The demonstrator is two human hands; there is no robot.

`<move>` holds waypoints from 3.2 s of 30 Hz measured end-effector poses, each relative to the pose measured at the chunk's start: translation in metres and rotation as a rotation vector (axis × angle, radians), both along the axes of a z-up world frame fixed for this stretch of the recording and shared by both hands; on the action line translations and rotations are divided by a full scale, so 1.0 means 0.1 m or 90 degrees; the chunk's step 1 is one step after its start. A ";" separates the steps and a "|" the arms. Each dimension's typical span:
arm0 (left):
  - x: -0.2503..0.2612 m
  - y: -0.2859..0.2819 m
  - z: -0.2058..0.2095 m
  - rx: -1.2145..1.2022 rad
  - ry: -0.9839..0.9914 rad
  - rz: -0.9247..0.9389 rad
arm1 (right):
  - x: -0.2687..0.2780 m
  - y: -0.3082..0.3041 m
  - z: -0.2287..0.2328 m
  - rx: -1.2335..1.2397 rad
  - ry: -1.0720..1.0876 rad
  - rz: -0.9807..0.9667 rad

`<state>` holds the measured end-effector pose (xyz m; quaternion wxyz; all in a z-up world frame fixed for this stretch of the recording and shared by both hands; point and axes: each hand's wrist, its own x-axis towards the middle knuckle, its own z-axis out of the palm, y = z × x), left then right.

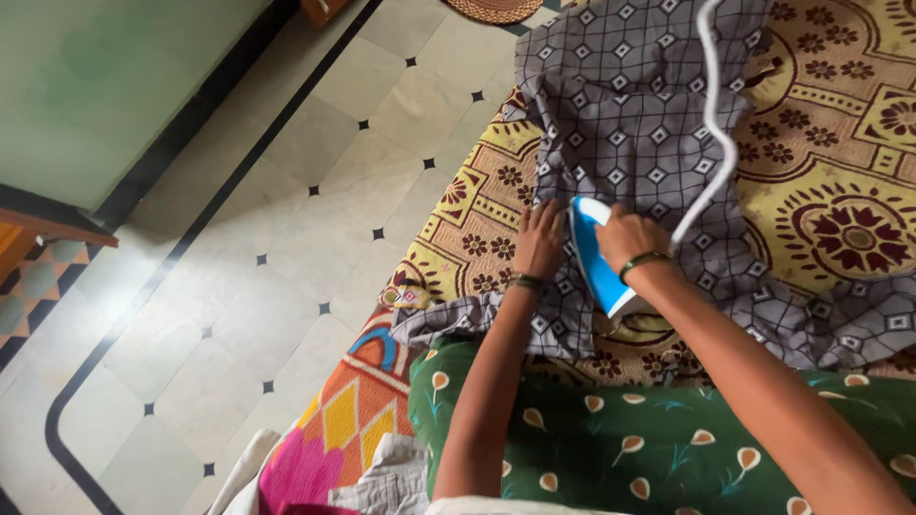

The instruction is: The person irons a patterned cloth laid on a bed using a blue electric iron. They repeatedly smooth the fabric with their hands, move the iron across different sections, and fold the cloth after ironing.

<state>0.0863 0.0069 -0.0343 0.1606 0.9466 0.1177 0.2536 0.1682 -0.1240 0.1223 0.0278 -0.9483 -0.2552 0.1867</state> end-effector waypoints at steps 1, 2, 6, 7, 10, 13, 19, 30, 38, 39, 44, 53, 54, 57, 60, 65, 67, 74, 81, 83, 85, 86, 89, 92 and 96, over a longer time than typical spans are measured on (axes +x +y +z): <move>0.11 0.03 -0.02 0.057 0.044 0.006 | 0.02 -0.06 0.10 -0.003 -0.003 -0.009; 0.20 0.07 -0.01 0.114 0.089 0.011 | 0.04 -0.11 0.18 -0.006 -0.006 -0.018; 0.31 0.16 0.20 0.040 0.285 0.030 | 0.32 -0.11 0.27 -0.052 0.084 -0.029; 0.28 0.16 0.26 0.044 0.278 0.048 | 0.37 -0.12 0.21 -0.052 0.078 -0.023; 0.14 0.16 0.35 0.055 0.272 0.096 | 0.43 -0.07 -0.11 -0.038 0.062 -0.036; 0.09 0.15 0.36 0.069 0.276 0.119 | 0.59 0.04 -0.38 0.014 0.038 -0.097; 0.06 0.14 0.35 0.074 0.266 0.126 | 0.94 0.23 -0.37 0.038 -0.018 -0.038; 0.05 0.15 0.37 0.082 0.263 0.120 | 0.72 0.30 -0.22 0.016 0.107 -0.089; 0.55 0.35 0.22 0.136 0.288 0.080 | 0.80 0.41 -0.29 0.034 0.065 -0.053; 0.63 0.37 0.18 0.139 0.252 0.052 | 0.69 0.35 -0.25 0.023 0.082 -0.061; 0.68 0.68 0.13 0.014 0.183 0.115 | 0.59 0.36 -0.21 0.040 0.065 -0.053; -0.07 0.48 0.28 -0.007 0.330 0.088 | 0.97 0.65 -0.46 0.090 0.008 -0.009; -0.20 0.45 0.29 -0.018 0.341 0.076 | 0.88 0.59 -0.41 0.074 0.014 0.006; -0.50 0.33 0.28 -0.040 0.397 0.100 | 0.51 0.37 -0.22 0.063 0.100 0.003; -0.45 0.27 0.25 -0.007 0.434 0.117 | 0.16 0.37 -0.03 0.033 0.133 -0.013; -0.43 0.31 0.36 -0.041 0.473 0.129 | 0.32 0.82 -0.11 0.074 0.059 -0.017; -0.45 0.33 0.40 -0.065 0.474 0.119 | 0.50 0.99 -0.22 0.092 0.003 -0.010; -0.44 0.40 0.16 -0.112 0.390 0.103 | 0.30 0.78 0.12 0.075 0.038 -0.020; -0.36 0.45 0.04 -0.159 0.203 0.193 | -0.04 0.66 0.24 0.005 0.085 0.043; -0.38 0.43 0.14 -0.168 0.182 0.189 | 0.03 0.73 0.11 0.027 0.091 0.005; -0.39 0.42 0.22 -0.145 0.173 0.196 | 0.20 0.86 -0.02 0.039 0.075 -0.012; -0.39 0.43 0.25 -0.118 0.175 0.204 | 0.33 0.94 -0.08 0.040 0.057 -0.012; -0.40 0.40 0.36 -0.143 0.151 0.195 | 0.48 1.00 -0.27 0.035 -0.027 0.013; -0.39 0.37 0.47 -0.206 0.067 0.200 | 0.43 0.82 -0.31 0.038 -0.004 -0.005; -0.35 0.31 0.37 -0.343 0.066 0.218 | 0.20 0.43 -0.22 0.001 0.032 -0.010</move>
